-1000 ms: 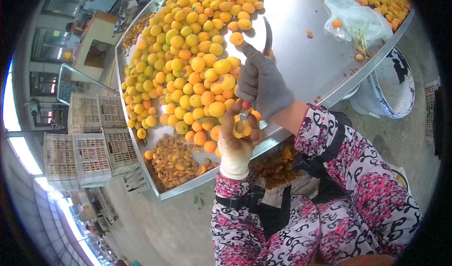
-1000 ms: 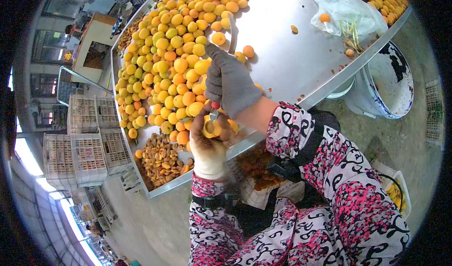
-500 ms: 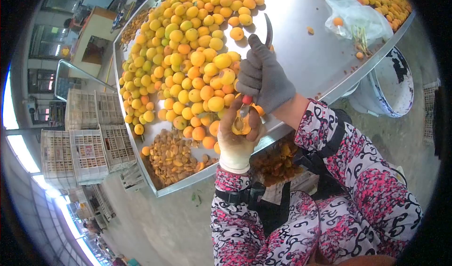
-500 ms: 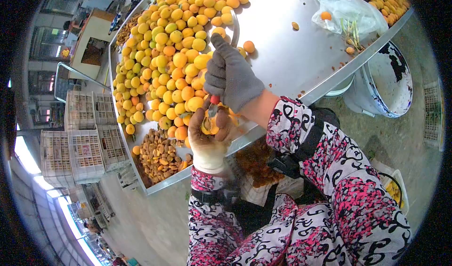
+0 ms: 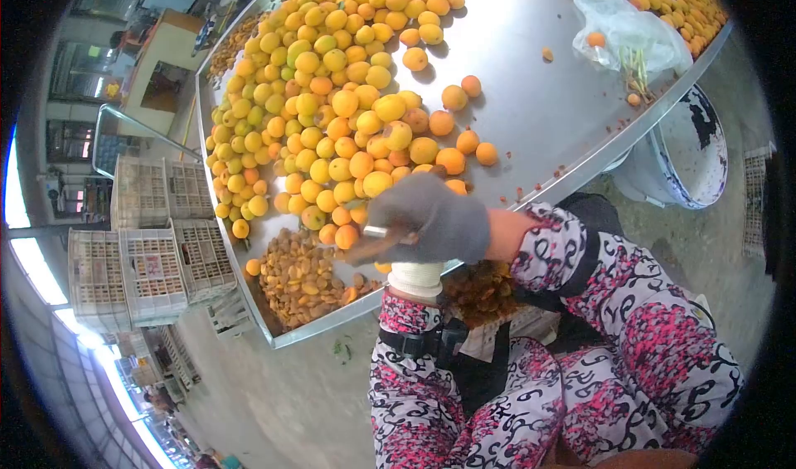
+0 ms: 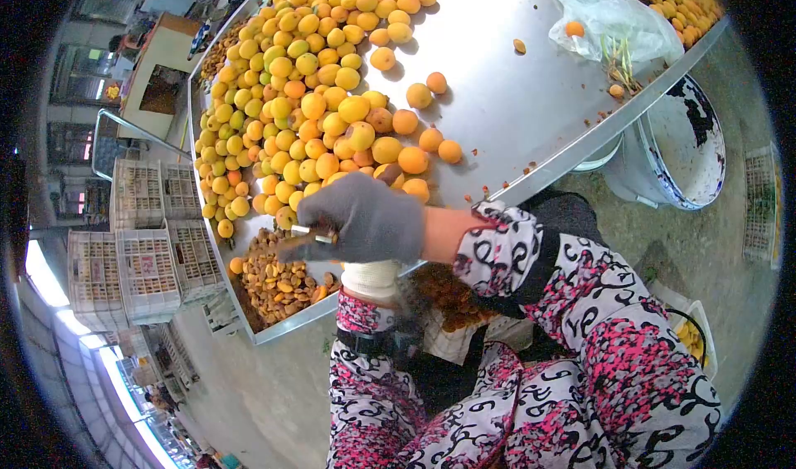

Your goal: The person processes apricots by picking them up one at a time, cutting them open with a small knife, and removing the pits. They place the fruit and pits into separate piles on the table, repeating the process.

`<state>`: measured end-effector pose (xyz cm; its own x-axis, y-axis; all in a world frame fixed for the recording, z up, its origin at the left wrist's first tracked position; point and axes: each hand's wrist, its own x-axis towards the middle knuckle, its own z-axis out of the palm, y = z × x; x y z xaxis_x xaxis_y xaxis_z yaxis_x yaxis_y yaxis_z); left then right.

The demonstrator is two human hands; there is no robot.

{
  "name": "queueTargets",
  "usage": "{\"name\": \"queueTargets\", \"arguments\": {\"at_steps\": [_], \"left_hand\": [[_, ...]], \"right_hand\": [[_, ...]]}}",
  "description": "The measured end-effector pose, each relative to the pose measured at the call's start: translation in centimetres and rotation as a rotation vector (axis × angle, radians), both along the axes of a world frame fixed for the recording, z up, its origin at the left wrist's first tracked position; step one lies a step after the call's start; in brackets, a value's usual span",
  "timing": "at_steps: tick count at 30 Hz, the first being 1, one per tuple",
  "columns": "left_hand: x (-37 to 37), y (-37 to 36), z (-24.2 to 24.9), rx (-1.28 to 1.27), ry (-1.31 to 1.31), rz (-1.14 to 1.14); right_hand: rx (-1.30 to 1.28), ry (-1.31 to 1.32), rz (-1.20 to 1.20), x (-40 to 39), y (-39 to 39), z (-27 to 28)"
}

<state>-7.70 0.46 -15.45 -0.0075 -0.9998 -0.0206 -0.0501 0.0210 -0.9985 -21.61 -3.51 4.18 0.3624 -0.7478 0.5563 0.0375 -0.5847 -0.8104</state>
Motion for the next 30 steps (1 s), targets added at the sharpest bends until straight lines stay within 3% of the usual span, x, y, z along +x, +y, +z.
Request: {"name": "queueTargets", "arguments": {"at_steps": [2,3,4,5,7,8,9,11,15,19,21,24,25,27,29,30], "left_hand": [[-1.7,-0.5,4.3,-0.026,-1.659,-0.115],[-3.0,-0.7,7.7,-0.04,-2.487,-0.168],[-6.2,-0.7,15.7,0.353,-2.244,-0.579],[-5.3,-0.8,15.2,0.357,-2.243,-0.573],[-1.4,-1.2,12.3,0.078,-2.238,-0.648],[-0.3,-1.6,12.2,-0.374,-2.006,-0.399],[-0.1,-1.1,11.8,-0.373,-2.005,-0.405],[-2.7,-0.8,16.7,0.292,-2.454,-0.43],[-2.7,-1.1,16.0,0.209,-2.46,-0.252],[-2.0,-0.8,15.8,0.262,-2.514,-0.386],[-1.8,-0.6,16.3,0.107,-2.444,-0.378],[-2.6,-0.6,16.2,0.163,-2.487,-0.326],[-2.7,-0.4,15.7,0.101,-2.56,-0.251],[-2.9,0.0,16.0,0.154,-2.611,-0.341],[-3.4,0.5,16.2,0.107,-2.931,-0.089],[-3.2,0.6,17.7,0.078,-3.374,-0.317]], "right_hand": [[-0.055,0.006,-0.012,0.0,0.0,-0.1],[0.122,-0.085,-0.031,-0.6,0.0,0.7],[0.299,-0.174,-0.047,-1.1,-0.2,1.3],[0.296,-0.174,-0.042,-1.5,-0.6,1.5],[0.309,-0.044,-0.186,-2.4,-1.8,1.6],[0.257,0.215,-0.191,-2.6,-2.2,1.0],[0.262,0.215,-0.192,-2.5,-2.1,0.6],[0.296,0.553,-0.044,-1.8,-1.5,-0.1],[0.225,0.598,0.012,-1.2,-1.2,-0.8],[0.136,0.583,0.027,-0.7,-0.5,-1.4],[0.254,0.479,-0.006,-0.6,-0.3,-1.5],[0.403,0.463,0.016,-0.9,-0.8,-1.1],[0.393,0.457,0.04,-0.9,-1.0,-0.7],[0.509,0.668,0.043,-1.2,-1.3,-0.2],[0.394,0.664,-0.021,-1.3,-1.5,-1.8],[0.288,0.657,-0.108,-1.4,-1.7,-2.4]]}}
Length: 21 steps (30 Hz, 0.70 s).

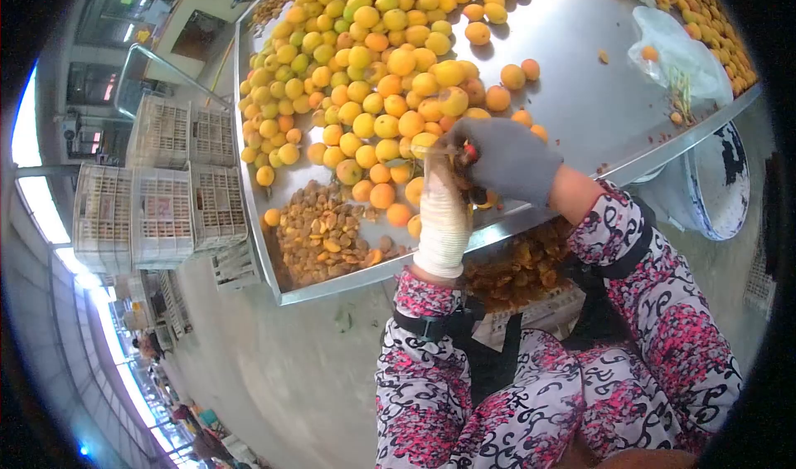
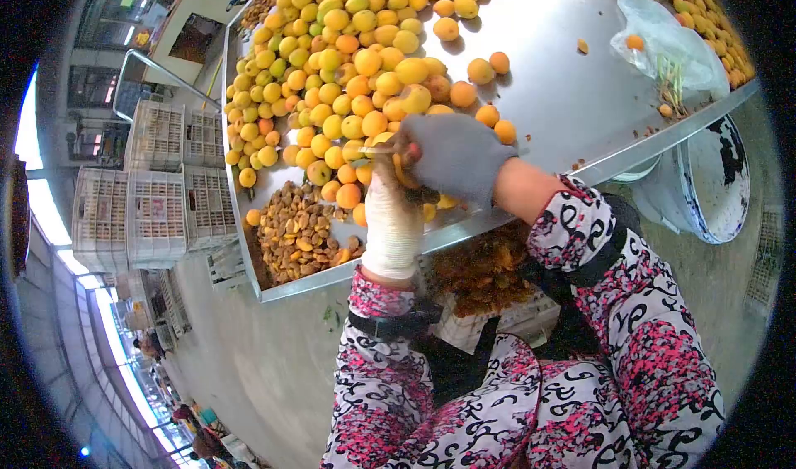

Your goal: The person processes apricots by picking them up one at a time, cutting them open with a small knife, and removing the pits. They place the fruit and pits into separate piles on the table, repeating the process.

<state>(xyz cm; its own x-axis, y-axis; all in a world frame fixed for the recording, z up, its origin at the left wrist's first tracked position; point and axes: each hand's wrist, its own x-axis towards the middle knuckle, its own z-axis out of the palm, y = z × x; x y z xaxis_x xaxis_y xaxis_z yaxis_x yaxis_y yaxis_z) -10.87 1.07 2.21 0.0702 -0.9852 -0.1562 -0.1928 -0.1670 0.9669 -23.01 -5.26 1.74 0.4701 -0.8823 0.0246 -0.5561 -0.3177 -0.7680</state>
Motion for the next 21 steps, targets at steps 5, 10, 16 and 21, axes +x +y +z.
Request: {"name": "queueTargets", "arguments": {"at_steps": [5,10,16,21], "left_hand": [[1.5,0.3,-2.7,-0.7,-0.414,-0.104],[-0.4,3.2,-0.3,-0.232,-0.212,-0.469],[2.3,3.3,1.1,-0.157,-0.213,-0.411],[8.3,1.0,-1.6,-0.217,-1.006,0.109]], "right_hand": [[0.067,-0.056,-0.104,-1.9,-1.4,-0.2],[0.14,0.131,0.121,-3.8,-1.9,1.2],[0.24,0.101,0.152,-3.4,-1.7,1.5],[0.287,-0.146,0.019,-2.0,-1.1,1.8]]}}
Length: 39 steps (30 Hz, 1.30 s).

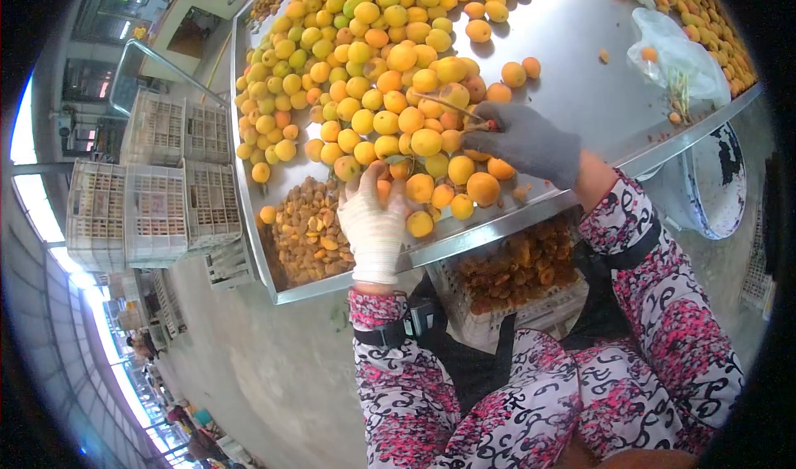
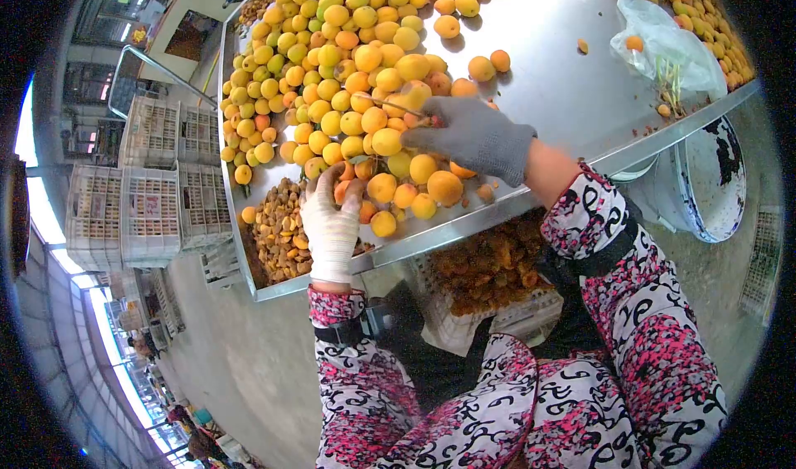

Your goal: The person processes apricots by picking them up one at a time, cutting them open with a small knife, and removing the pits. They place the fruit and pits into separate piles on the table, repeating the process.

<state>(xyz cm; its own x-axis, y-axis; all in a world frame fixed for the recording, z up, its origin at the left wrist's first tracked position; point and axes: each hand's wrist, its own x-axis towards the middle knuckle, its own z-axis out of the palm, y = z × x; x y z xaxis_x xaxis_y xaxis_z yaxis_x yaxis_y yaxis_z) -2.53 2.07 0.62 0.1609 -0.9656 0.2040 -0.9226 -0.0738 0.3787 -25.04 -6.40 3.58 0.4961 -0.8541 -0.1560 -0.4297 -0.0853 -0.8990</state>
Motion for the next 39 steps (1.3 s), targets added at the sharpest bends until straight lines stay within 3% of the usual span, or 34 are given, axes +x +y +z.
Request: {"name": "queueTargets", "arguments": {"at_steps": [2,4,6,10,16,18,20,22,24,26,28,30,31,34,35,36,38,39], "left_hand": [[-0.3,-1.0,-0.6,-0.116,-0.062,0.004],[-0.8,-2.3,-1.6,-0.098,-0.138,0.02],[-1.6,-3.6,-1.9,0.049,-0.377,0.092],[-2.0,-5.1,-1.8,0.19,-0.472,0.141],[-0.5,-4.7,-2.6,0.0,-0.466,0.017],[0.6,-4.4,-2.3,-0.063,-0.041,-0.036],[0.8,-4.0,-1.2,0.099,0.695,0.118],[0.7,-3.1,0.1,0.032,1.022,0.123],[1.7,-2.5,0.3,-0.001,1.033,0.084],[1.5,-2.0,1.8,-0.05,1.214,0.113],[1.7,-1.5,2.4,-0.107,1.131,0.071],[2.6,-1.1,2.2,-0.147,1.275,0.107],[2.7,-0.8,2.0,-0.195,0.931,0.034],[1.0,-1.0,1.2,-0.009,0.999,0.044],[0.6,-1.3,0.6,0.064,0.994,-0.064],[0.3,-1.9,-1.1,0.157,0.854,0.03],[-0.5,-3.0,-3.0,-0.043,0.255,-0.145],[-1.0,-3.3,-3.6,-0.083,0.116,-0.119]], "right_hand": [[0.043,-0.015,-0.013,0.5,0.3,-0.5],[0.029,0.006,-0.009,0.8,0.4,-0.8],[0.008,0.028,-0.007,1.0,0.4,-0.9],[-0.001,0.077,0.001,0.7,0.8,0.0],[-0.1,0.077,0.024,-0.2,0.2,-0.2],[-0.085,0.082,0.02,-0.4,0.2,-0.1],[-0.064,0.053,0.0,-0.5,0.3,0.0],[-0.082,0.048,0.002,-0.5,0.2,-0.5],[-0.101,0.047,0.009,-0.4,0.2,-0.6],[-0.076,0.066,0.007,-0.2,0.2,-0.3],[-0.081,0.071,0.012,-0.1,0.3,-0.4],[-0.084,0.076,0.016,0.0,0.3,-0.5],[-0.077,0.073,0.025,0.2,0.3,-0.7],[-0.07,0.073,0.032,0.5,0.3,-1.0],[-0.072,0.075,0.031,0.5,0.3,-1.0],[-0.072,0.076,0.032,0.6,0.4,-1.1],[-0.098,0.115,0.041,0.6,0.4,-1.1],[-0.1,0.116,0.039,0.6,0.4,-1.1]]}}
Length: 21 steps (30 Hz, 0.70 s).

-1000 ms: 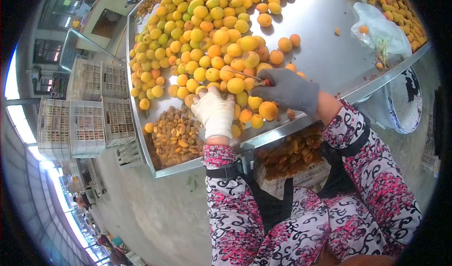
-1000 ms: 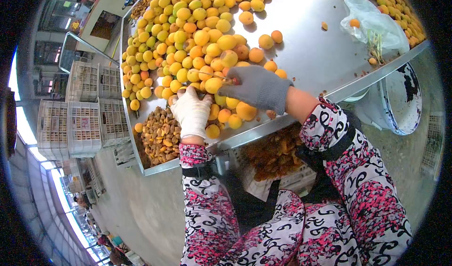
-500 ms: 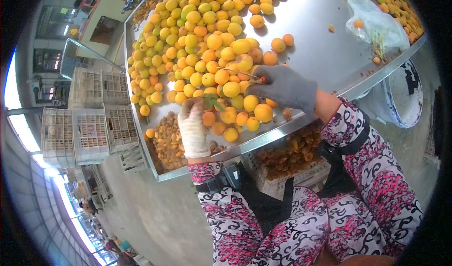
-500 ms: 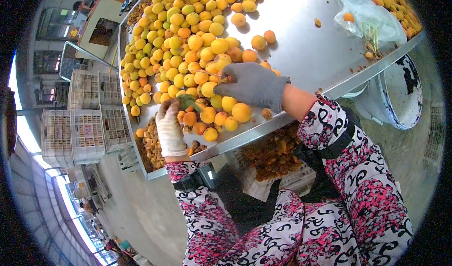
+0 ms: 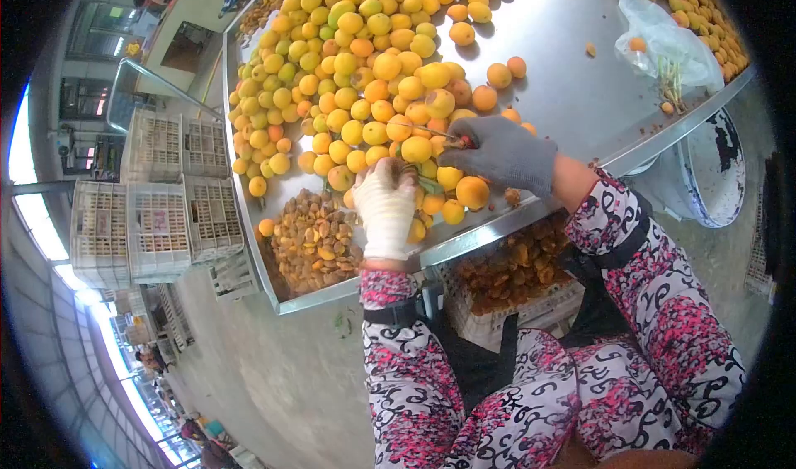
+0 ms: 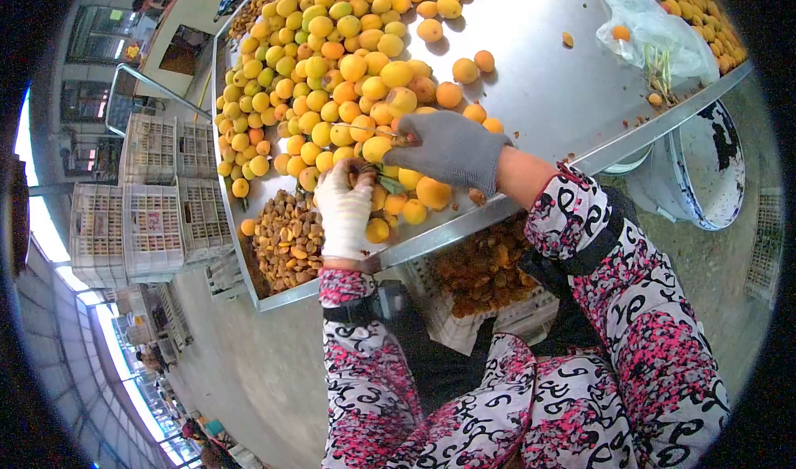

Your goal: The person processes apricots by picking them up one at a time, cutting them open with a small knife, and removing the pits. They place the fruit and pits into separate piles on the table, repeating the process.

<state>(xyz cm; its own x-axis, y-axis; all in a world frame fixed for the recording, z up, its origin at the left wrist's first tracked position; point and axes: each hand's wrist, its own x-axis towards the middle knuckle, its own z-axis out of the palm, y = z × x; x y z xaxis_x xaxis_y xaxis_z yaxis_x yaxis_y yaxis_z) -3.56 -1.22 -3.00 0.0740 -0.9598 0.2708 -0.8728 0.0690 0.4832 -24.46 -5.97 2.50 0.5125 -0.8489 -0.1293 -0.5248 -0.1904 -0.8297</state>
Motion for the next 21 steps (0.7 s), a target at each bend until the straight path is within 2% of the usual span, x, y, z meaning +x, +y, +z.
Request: {"name": "queueTargets", "arguments": {"at_steps": [2,3,5,7,9,11,12,13,14,15,16,17,19,20,21], "left_hand": [[-0.4,-0.7,-0.3,-0.038,-0.217,0.046],[-0.3,-0.8,-0.2,-0.039,-0.215,0.043],[0.2,-1.0,0.6,0.126,0.806,0.056],[1.4,-0.2,2.7,0.229,0.915,0.155],[3.1,0.6,2.5,0.151,1.144,-0.023],[3.1,1.0,3.1,0.179,1.718,-0.049],[2.8,1.8,2.3,0.043,1.177,-0.087],[1.9,2.1,2.4,0.044,1.176,-0.097],[0.7,2.2,3.1,0.045,1.404,-0.088],[-0.2,2.2,3.8,0.051,1.633,-0.076],[-0.7,2.0,4.8,0.162,1.972,-0.098],[-0.8,1.9,4.5,0.168,1.974,-0.102],[-1.1,1.3,4.3,0.254,1.867,-0.332],[-2.1,1.5,4.4,0.168,1.788,-0.109],[-2.7,1.5,4.9,0.166,1.788,-0.108]], "right_hand": [[0.032,-0.017,-0.009,-0.2,0.0,0.1],[0.031,-0.015,-0.012,-0.2,-0.1,0.1],[0.021,-0.002,-0.002,-0.4,-0.3,0.2],[0.033,-0.021,-0.001,-0.4,-0.4,0.4],[0.039,-0.043,-0.002,-0.3,-0.4,0.0],[0.215,-0.215,-0.059,0.4,-0.5,-0.8],[0.21,-0.218,-0.064,0.4,-0.3,-0.9],[0.466,-0.388,-0.112,0.6,0.3,-0.4],[0.722,-0.558,-0.159,0.7,0.8,0.0],[0.717,-0.56,-0.166,0.8,1.1,0.4],[0.793,-0.65,-0.146,0.9,1.3,0.7],[0.869,-0.741,-0.122,1.0,1.6,0.9],[0.941,-0.765,-0.11,0.8,1.6,1.1],[0.912,-0.784,-0.042,0.8,1.4,0.6],[0.883,-0.802,0.028,0.9,1.4,0.2]]}}
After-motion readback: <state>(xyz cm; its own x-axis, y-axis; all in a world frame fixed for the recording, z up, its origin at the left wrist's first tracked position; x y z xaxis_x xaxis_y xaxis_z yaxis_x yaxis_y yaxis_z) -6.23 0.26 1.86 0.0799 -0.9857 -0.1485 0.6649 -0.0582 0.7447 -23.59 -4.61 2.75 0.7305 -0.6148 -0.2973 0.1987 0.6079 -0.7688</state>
